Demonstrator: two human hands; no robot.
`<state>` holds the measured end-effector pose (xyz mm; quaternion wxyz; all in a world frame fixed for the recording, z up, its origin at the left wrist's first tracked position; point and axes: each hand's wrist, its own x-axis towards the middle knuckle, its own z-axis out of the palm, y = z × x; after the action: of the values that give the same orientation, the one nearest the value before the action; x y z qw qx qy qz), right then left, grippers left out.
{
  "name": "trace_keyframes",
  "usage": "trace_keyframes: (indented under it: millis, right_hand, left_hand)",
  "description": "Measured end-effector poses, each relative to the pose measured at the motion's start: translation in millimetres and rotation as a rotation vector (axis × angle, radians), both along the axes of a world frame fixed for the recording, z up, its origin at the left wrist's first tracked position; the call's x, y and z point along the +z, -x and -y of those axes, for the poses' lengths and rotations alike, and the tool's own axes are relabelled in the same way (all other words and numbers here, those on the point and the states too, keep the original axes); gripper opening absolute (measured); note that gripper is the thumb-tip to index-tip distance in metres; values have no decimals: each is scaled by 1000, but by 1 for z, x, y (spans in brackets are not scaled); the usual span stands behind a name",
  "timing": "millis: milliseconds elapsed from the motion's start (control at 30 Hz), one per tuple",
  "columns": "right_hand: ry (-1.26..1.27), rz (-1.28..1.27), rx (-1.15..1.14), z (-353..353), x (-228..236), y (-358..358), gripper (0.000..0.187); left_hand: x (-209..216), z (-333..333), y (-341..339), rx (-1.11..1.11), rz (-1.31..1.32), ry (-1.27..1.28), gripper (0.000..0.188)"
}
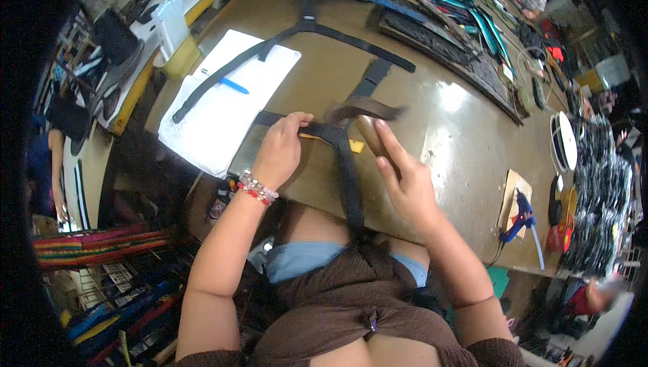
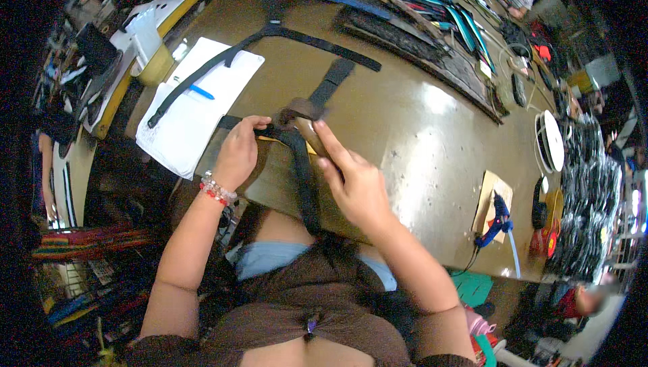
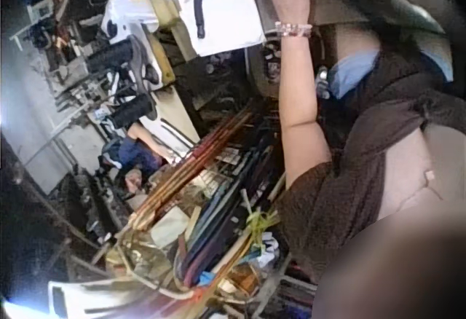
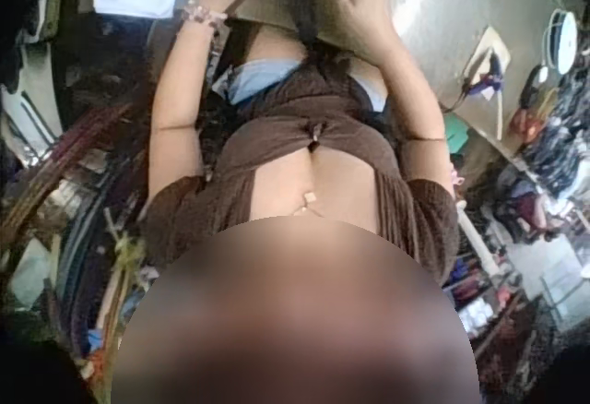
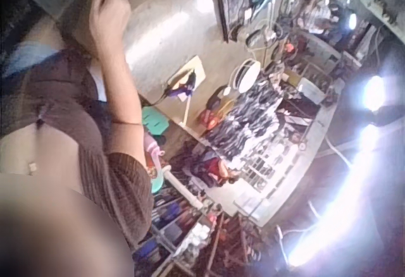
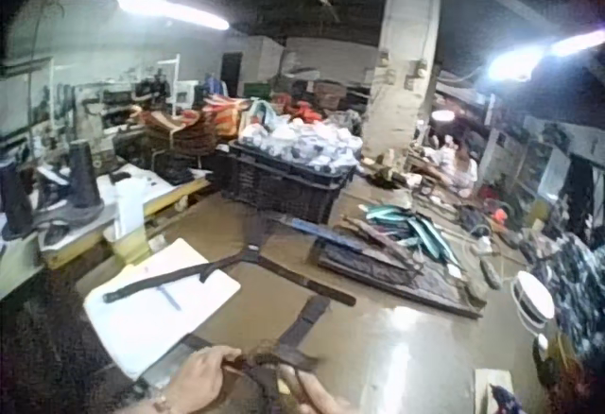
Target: The person assembles a strap by attaching a yellow plastic piece to a black strap using a hot glue gun and a hammer. They then handle a plastic bag containing multiple yellow plastic pieces, sorting and stacking them on the table.
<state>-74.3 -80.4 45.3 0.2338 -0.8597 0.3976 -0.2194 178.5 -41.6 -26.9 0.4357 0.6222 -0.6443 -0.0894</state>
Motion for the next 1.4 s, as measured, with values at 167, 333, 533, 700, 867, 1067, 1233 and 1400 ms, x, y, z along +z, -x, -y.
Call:
trace_keyframes:
  millis: [167,333,533,700,867,1067,1233,1400]
  right_hand:
    - [87,-285,13,-1,3,-22,53]
    - [248,80,114,-8,-2,-16,57]
    - [-98,-91,-8,-10,-1,-18,54]
    - [-62,-171,-49,-14,3,-11,53]
    - [-121,93,-157,-5,2,-16,58]
    - [-129,-228,-178,11,8,-28,58]
    - [18,19,-185,8,5,-34,58]
    - [-60,-193,-184,13,-3,-34,57]
  left_hand:
    - [-1,1,-6,-10,27,-63,34]
    - [-3,4,-8,-16,0,-29,36]
    - [1,3,-5,-45,62,36,29]
    - [8,3,-5,-81,65,40,21]
    - [11,-5,-3,-125,219,-44,35]
    - [13,-10,2,-164,460,-62,55]
    - [13,-8,4,-156,523,-44,56]
    - [14,-9,7,-173,551,-101,53]
